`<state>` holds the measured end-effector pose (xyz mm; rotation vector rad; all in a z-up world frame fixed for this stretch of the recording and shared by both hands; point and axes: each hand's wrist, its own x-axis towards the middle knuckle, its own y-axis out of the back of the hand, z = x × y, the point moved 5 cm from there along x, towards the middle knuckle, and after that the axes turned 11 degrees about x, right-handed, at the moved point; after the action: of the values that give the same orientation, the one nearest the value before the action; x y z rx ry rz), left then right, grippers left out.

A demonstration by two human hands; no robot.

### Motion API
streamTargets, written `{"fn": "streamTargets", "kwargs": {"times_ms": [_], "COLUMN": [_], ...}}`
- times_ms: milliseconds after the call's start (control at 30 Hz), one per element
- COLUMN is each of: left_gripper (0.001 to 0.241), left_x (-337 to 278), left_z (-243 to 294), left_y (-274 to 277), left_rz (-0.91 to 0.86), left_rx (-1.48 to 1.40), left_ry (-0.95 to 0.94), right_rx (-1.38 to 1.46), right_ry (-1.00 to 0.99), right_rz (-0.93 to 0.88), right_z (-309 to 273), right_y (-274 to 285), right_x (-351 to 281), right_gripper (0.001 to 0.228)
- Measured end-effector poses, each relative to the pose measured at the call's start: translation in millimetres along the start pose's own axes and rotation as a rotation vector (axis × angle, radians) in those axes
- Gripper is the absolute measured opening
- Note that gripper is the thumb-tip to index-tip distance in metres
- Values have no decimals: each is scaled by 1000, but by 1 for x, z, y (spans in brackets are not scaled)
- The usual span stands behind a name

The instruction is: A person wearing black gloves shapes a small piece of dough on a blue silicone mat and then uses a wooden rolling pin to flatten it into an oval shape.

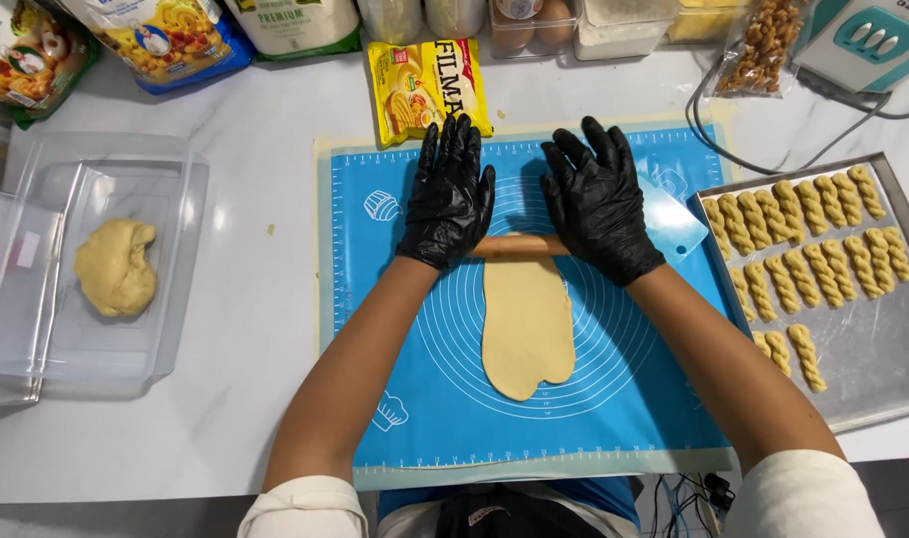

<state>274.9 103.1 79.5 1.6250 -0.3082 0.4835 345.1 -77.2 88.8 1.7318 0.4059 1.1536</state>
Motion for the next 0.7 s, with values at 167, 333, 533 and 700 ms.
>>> {"fn": "streamTargets", "kwargs": {"times_ms": [167,333,533,700], "left_gripper": [43,53,57,53], "left_x": [-28,-65,-39,-14], "left_z": [11,25,14,1], "left_y": [34,29,14,-23], "left_rz": [240,22,-162,-219], "left_rx": [28,-44,-53,-103], "left_ry": [-26,-45,-70,-28], "right_rx": [5,80,-108,-40], "right_ry": [248,15,24,122], "right_rz": [92,-261,-216,-112], "right_z": [-14,-16,-14,-29], "right_y": [1,-19,-19,10], "right_x": [-24,-66,-36,-5], "right_gripper": [44,77,72,43]}}
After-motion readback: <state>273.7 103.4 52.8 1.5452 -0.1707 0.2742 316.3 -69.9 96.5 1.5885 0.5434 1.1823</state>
